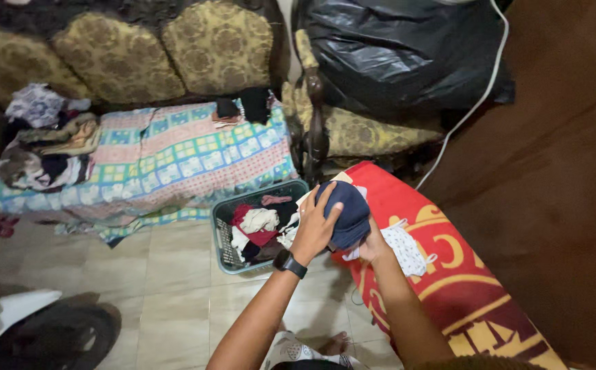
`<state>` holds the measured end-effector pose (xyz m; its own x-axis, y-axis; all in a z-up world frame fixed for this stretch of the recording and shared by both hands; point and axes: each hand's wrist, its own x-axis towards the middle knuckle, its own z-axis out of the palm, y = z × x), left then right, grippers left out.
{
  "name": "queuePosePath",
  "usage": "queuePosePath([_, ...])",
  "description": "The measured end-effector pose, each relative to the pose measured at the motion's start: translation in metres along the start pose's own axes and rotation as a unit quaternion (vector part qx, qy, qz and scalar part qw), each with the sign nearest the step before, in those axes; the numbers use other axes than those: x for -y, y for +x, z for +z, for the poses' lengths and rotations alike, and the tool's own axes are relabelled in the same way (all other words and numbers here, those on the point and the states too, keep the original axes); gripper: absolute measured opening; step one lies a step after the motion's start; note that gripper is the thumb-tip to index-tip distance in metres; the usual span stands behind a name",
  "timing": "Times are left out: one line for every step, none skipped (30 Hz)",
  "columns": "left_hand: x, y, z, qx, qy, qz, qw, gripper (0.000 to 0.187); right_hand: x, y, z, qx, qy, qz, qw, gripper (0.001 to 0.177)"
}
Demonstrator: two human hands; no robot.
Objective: The person sorts and folds several pieces of clothing, including a bra and small garments, by picking them one at a time from a basket and placing them on a red and yellow mat.
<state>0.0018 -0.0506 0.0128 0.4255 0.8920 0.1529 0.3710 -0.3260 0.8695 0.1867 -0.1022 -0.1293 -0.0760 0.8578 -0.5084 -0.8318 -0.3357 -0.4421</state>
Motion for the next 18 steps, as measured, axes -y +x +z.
queuePosePath([0.006,-0.002,-0.007,-0.006,0.0,-0.002,1.0,0.055,-0.002,-0.002,0.015,0.003,-0.005,0.004,1.0,0.071])
queuePosePath([0.012,-0.004,-0.015,0.001,0.003,-0.003,1.0,0.053,-0.005,-0.004,0.028,0.007,-0.012,-0.008,1.0,0.069])
queuePosePath([0.018,-0.007,-0.022,0.008,0.006,-0.004,1.0,0.052,-0.009,-0.005,0.04,0.011,-0.018,-0.019,1.0,0.066])
queuePosePath([0.024,-0.007,-0.029,0.004,0.005,-0.004,1.0,0.052,-0.013,-0.005,0.05,0.012,-0.021,-0.018,1.0,0.066])
queuePosePath([0.03,-0.009,-0.037,0.006,0.006,-0.004,1.0,0.054,-0.017,-0.003,0.057,0.015,-0.034,-0.014,0.999,0.068])
queuePosePath([0.036,-0.011,-0.046,0.009,0.007,-0.003,1.0,0.056,-0.023,0.0,0.064,0.018,-0.046,-0.01,0.999,0.069])
queuePosePath([0.04,-0.014,-0.054,0.005,0.007,-0.004,1.0,0.056,-0.028,0.005,0.069,0.02,-0.048,-0.008,0.999,0.069])
queuePosePath([0.044,-0.015,-0.063,0.002,0.006,-0.002,1.0,0.057,-0.033,0.012,0.072,0.012,-0.051,-0.004,0.999,0.068])
queuePosePath([0.049,-0.015,-0.074,-0.002,0.005,0.0,1.0,0.059,-0.039,0.021,0.075,0.003,-0.054,0.001,0.999,0.066])
queuePosePath([0.053,-0.017,-0.085,-0.002,0.005,-0.001,1.0,0.059,-0.048,0.029,0.077,0.004,-0.054,0.002,0.999,0.066])
queuePosePath([0.058,-0.017,-0.096,-0.002,0.01,-0.004,1.0,0.06,-0.058,0.039,0.079,-0.015,-0.043,0.006,0.999,0.065])
queuePosePath([0.063,-0.016,-0.106,-0.004,0.015,-0.008,1.0,0.06,-0.066,0.05,0.08,-0.032,-0.034,0.011,0.999,0.064])
queuePosePath([0.068,-0.018,-0.115,-0.006,0.015,-0.009,1.0,0.06,-0.074,0.058,0.08,-0.031,-0.036,0.013,0.999,0.064])
queuePosePath([0.072,-0.021,-0.125,-0.008,0.018,-0.012,1.0,0.061,-0.084,0.065,0.083,-0.001,-0.035,0.01,0.999,0.061])
queuePosePath([0.076,-0.023,-0.136,-0.01,0.022,-0.015,1.0,0.062,-0.091,0.073,0.087,0.029,-0.034,0.006,0.999,0.059])
queuePosePath([0.081,-0.025,-0.145,-0.01,0.024,-0.018,0.999,0.062,-0.1,0.079,0.091,0.029,-0.032,0.01,0.999,0.059])
queuePosePath([0.086,-0.026,-0.155,-0.009,0.017,-0.018,1.0,0.062,-0.106,0.086,0.096,0.008,-0.038,0.016,0.999,0.058])
queuePosePath([0.09,-0.026,-0.163,-0.007,0.009,-0.018,1.0,0.062,-0.111,0.091,0.103,-0.014,-0.044,0.021,0.999,0.058])
